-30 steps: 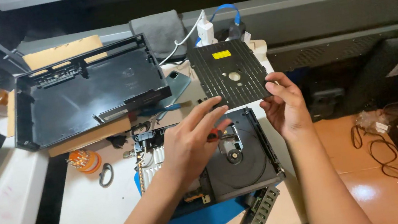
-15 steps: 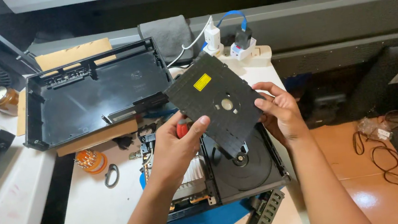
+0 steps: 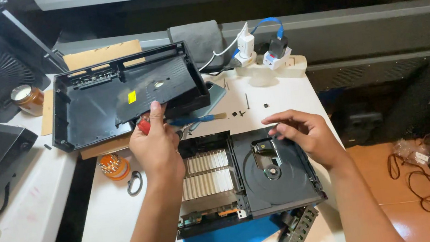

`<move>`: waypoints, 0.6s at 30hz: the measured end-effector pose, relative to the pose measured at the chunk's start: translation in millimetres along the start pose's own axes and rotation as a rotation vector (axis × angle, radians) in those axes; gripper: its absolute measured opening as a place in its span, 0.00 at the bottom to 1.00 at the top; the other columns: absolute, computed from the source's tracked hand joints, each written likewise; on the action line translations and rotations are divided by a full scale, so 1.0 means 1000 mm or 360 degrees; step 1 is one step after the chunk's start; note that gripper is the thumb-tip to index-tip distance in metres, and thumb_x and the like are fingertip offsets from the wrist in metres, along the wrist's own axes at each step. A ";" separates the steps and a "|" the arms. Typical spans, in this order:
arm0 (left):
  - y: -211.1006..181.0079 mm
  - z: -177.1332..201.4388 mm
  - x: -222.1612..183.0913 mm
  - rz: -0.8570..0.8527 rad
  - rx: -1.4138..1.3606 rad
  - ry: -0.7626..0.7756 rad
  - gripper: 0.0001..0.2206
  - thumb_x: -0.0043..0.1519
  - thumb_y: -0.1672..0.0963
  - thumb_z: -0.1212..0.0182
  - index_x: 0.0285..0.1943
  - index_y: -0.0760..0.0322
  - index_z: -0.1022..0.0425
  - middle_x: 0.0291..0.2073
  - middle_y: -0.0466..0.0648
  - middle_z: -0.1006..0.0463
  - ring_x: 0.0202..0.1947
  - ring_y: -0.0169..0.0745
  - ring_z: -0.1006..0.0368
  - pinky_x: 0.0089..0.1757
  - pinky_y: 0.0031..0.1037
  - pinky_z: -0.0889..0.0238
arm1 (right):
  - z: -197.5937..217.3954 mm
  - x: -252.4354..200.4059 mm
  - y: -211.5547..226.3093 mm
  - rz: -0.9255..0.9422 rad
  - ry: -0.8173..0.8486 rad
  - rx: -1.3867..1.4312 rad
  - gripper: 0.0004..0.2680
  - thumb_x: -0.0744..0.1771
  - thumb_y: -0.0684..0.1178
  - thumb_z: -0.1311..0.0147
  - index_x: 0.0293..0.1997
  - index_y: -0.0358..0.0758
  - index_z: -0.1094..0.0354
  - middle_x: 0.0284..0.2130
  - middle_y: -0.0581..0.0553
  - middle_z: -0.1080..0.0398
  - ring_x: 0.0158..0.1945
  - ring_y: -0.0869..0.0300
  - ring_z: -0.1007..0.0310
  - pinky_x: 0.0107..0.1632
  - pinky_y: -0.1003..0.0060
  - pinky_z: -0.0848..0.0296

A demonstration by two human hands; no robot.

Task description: Disassembling a game console to access internal components using a screwdriver

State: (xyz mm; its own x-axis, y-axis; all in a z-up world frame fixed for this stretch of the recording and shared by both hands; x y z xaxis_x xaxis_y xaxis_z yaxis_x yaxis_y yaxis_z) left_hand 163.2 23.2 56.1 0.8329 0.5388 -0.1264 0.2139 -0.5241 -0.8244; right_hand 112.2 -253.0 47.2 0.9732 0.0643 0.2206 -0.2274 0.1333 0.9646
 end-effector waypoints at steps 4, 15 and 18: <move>-0.006 0.000 0.009 0.0000 0.0141 -0.0028 0.10 0.65 0.56 0.33 0.31 0.62 0.25 0.13 0.43 0.35 0.09 0.22 0.47 0.15 0.15 0.58 | 0.002 -0.023 0.017 -0.0043 0.0029 -0.0197 0.10 0.64 0.43 0.39 0.48 0.34 0.20 0.38 0.37 0.18 0.43 0.56 0.20 0.49 0.58 0.21; -0.016 0.017 0.017 0.0301 0.0474 0.0027 0.11 0.63 0.52 0.32 0.32 0.63 0.21 0.16 0.41 0.31 0.11 0.26 0.49 0.18 0.18 0.59 | -0.009 -0.119 0.065 -0.0067 0.1326 -0.1067 0.17 0.61 0.50 0.29 0.55 0.55 0.22 0.56 0.55 0.22 0.58 0.59 0.22 0.56 0.59 0.29; -0.015 0.021 0.003 0.0348 0.0443 0.0078 0.10 0.63 0.52 0.33 0.32 0.60 0.22 0.18 0.41 0.31 0.16 0.23 0.44 0.21 0.16 0.58 | -0.016 -0.135 0.041 -0.0083 0.1305 -0.1365 0.24 0.58 0.42 0.32 0.59 0.61 0.25 0.58 0.61 0.27 0.56 0.59 0.25 0.48 0.57 0.27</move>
State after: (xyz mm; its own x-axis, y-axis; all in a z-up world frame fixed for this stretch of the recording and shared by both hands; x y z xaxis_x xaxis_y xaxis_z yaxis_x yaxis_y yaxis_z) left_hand 151.3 46.8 56.3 0.8684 0.3981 -0.2956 -0.1139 -0.4200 -0.9003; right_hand -28.7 -240.5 54.8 0.7416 0.6117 -0.2754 -0.4397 0.7533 0.4890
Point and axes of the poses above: each hand's wrist, its own x-axis towards the middle knuckle, its own z-axis out of the back of the hand, y = z × x, the point moved 1 cm from there along x, towards the middle knuckle
